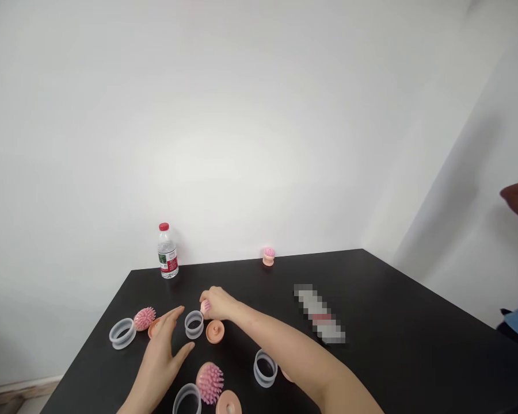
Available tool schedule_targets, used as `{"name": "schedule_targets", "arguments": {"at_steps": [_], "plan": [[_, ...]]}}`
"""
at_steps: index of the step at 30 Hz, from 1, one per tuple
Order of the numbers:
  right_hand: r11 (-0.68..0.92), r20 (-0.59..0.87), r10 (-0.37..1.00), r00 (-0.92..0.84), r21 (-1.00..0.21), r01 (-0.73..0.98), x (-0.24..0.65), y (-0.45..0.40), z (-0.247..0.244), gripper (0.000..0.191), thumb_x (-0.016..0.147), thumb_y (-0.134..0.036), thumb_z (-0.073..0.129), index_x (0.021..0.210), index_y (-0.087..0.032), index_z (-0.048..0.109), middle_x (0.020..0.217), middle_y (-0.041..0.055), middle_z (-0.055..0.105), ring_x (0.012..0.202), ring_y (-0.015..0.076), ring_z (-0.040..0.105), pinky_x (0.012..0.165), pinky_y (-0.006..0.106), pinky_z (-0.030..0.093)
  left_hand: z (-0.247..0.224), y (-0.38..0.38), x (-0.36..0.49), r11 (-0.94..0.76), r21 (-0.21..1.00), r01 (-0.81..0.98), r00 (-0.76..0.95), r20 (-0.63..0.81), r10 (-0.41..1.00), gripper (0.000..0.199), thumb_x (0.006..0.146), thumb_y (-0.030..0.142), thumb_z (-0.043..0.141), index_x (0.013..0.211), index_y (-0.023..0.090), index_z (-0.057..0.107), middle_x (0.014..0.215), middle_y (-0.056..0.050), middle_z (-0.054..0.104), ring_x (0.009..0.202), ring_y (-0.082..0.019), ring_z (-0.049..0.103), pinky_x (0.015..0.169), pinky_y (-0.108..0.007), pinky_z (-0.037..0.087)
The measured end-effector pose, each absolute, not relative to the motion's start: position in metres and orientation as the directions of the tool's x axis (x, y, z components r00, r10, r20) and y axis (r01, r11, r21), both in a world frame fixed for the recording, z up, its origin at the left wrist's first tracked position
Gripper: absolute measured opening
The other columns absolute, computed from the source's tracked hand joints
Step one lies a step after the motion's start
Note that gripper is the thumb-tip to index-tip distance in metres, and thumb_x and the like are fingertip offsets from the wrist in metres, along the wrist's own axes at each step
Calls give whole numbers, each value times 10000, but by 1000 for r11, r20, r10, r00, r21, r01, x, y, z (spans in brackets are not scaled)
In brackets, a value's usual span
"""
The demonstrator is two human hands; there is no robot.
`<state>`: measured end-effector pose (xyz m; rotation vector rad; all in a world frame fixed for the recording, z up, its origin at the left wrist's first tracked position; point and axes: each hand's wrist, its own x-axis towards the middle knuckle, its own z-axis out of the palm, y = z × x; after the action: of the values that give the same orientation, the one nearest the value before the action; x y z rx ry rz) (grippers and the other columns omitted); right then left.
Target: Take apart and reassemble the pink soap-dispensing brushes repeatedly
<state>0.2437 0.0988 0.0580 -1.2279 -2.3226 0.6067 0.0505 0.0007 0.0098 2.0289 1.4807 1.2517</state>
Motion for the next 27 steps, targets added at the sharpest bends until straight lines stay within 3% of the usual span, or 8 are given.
{"name": "schedule_targets", "arguments": {"at_steps": [4,6,10,13,18,23,27], "plan": [[382,160,909,-384,-686,619,251,94,64,295,975,-332,634,1219,-167,616,1214,87,652,1030,233,664,883,445,567,1,17,63,-383,660,646,149,383,912,632,759,96,542,1381,173,469,1518,-178,483,1432,-368,431,1129,-592,398],[324,154,933,-325,-749,578,258,86,66,300,914,-331,700,1151,-158,634,1099,73,686,961,231,679,847,426,567,1,27,67,-370,665,649,152,363,919,611,703,47,547,1305,148,541,1414,-190,581,1382,-382,493,1113,-589,409],[255,143,950,-277,-867,428,271,61,75,349,765,-229,766,1071,-172,609,872,14,704,801,202,706,734,343,571,15,37,68,-384,689,614,168,361,917,426,678,18,544,1076,113,663,1063,-172,710,1092,-360,682,985,-550,508],[265,182,946,-268,-910,318,280,39,86,397,697,-186,763,1052,-188,587,870,-5,693,805,189,702,741,321,562,32,30,68,-432,725,537,180,401,898,391,752,92,575,1130,156,653,1078,-115,672,1049,-280,682,955,-461,540],[348,286,925,-250,-901,260,281,4,106,457,634,-130,786,1042,-211,598,981,-6,678,875,177,659,795,302,518,49,1,73,-477,772,419,186,441,878,460,807,188,616,1266,211,586,1094,-68,640,1031,-237,675,883,-395,572],[409,315,904,-289,-833,372,266,-19,106,477,619,-80,802,1043,-229,642,991,-15,697,886,190,644,804,301,493,45,-23,73,-497,830,255,101,488,867,268,783,252,716,1031,227,619,979,-37,680,919,-255,674,831,-399,551],[433,298,891,-341,-781,449,259,-34,106,504,651,-124,831,1102,-259,650,1099,-5,689,996,217,636,876,321,481,44,-30,67,-562,818,123,176,539,824,327,811,298,737,1121,263,641,1085,-57,673,1010,-274,656,868,-384,533]]}}
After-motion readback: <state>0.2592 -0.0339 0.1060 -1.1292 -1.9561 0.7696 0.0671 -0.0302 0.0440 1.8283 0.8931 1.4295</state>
